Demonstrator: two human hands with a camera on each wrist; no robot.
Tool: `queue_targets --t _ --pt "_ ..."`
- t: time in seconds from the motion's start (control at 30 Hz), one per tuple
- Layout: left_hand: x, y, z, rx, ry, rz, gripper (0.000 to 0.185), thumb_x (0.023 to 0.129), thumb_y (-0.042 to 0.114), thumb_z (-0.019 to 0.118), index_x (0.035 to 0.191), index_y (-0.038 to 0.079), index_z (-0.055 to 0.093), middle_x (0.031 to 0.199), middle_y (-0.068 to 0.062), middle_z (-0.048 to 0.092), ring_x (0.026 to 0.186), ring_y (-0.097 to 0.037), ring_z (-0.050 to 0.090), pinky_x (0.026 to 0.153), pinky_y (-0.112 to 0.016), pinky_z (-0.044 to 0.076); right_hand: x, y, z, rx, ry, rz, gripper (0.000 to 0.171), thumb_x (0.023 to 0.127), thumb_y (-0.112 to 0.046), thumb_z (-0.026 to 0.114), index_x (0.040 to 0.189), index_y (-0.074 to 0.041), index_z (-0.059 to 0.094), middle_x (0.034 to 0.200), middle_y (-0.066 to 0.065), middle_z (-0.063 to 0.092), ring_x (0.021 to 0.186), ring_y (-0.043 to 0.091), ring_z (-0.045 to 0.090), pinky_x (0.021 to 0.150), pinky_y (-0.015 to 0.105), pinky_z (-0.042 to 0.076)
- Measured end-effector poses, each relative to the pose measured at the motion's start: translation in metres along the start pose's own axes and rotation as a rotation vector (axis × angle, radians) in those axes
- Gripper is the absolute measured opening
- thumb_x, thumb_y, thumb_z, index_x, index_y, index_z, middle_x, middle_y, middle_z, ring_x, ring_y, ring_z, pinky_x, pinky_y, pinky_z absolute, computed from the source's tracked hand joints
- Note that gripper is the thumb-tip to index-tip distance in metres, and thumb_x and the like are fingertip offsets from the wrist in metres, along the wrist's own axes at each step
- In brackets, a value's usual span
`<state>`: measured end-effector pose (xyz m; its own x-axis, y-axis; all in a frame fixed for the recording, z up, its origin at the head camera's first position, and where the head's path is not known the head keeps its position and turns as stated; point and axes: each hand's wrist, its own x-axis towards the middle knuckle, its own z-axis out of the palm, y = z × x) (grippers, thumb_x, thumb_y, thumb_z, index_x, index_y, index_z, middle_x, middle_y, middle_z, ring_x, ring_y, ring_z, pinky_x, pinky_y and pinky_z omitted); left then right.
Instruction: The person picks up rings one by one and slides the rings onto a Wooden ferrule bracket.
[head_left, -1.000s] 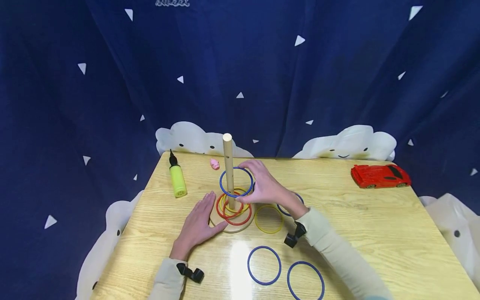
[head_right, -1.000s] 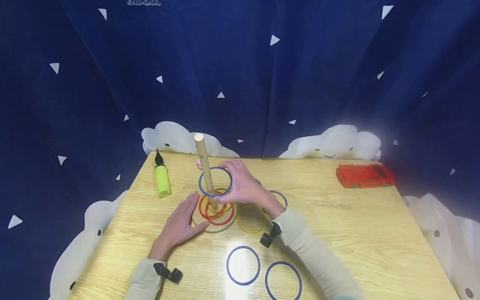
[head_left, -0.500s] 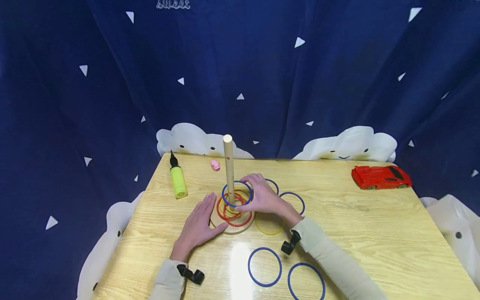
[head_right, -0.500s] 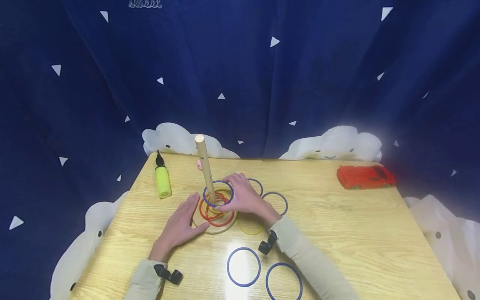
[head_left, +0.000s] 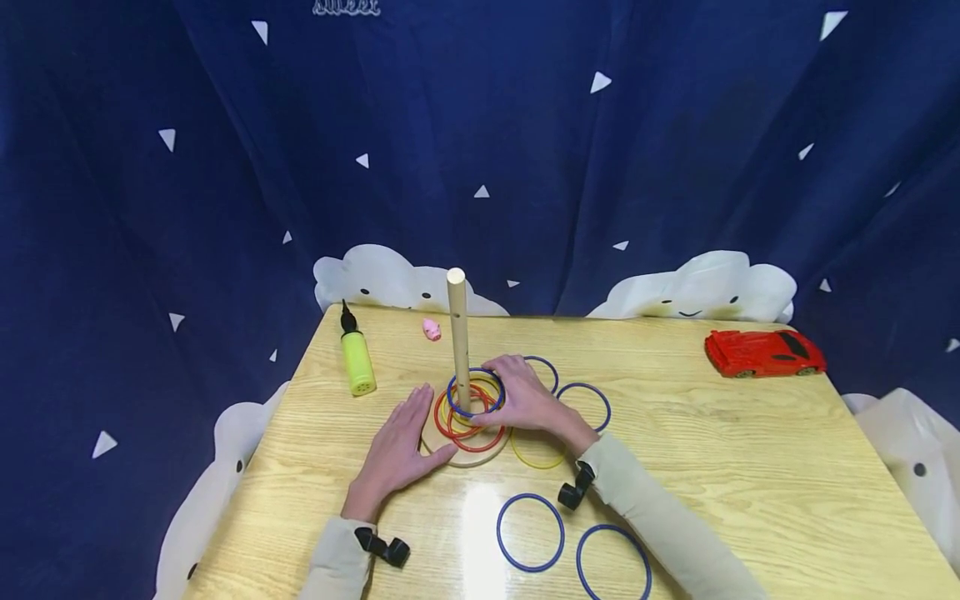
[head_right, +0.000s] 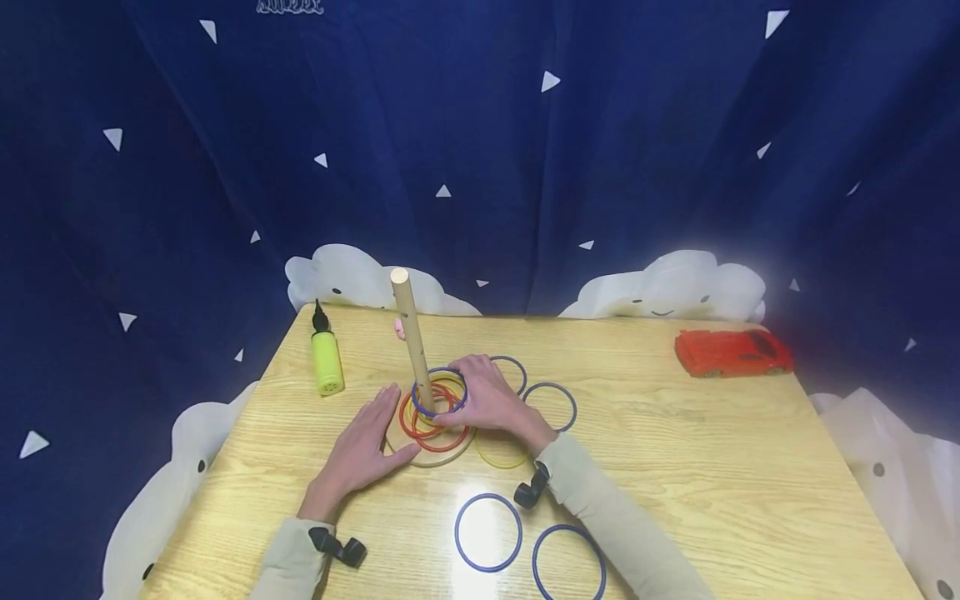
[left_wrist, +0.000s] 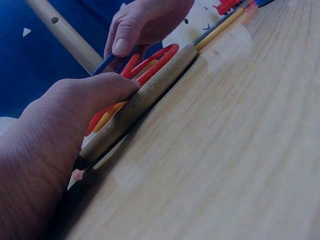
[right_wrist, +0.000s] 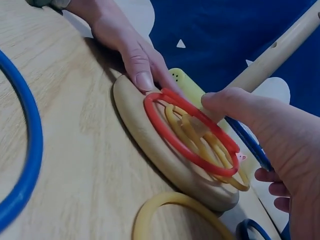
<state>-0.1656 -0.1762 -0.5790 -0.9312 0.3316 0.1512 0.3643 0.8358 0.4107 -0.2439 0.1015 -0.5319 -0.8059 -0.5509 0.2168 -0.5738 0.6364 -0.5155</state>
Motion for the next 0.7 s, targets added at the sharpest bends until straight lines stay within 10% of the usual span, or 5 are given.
queue_targets --t 0.7 --pt "0.000 0.000 -0.001 -0.012 -0.004 0.000 0.109 0.090 0.078 0.058 0.168 0.011 0.019 0.174 -0.005 0.020 0.161 -0.021 0.016 0.130 -0.043 0.018 -0.053 0.033 -0.023 0.087 0.166 0.046 0.097 0.081 -0.053 0.085 0.156 -0.008 0.043 0.158 0.018 0.043 0.147 0.036 0.037 0.121 0.061 0.031"
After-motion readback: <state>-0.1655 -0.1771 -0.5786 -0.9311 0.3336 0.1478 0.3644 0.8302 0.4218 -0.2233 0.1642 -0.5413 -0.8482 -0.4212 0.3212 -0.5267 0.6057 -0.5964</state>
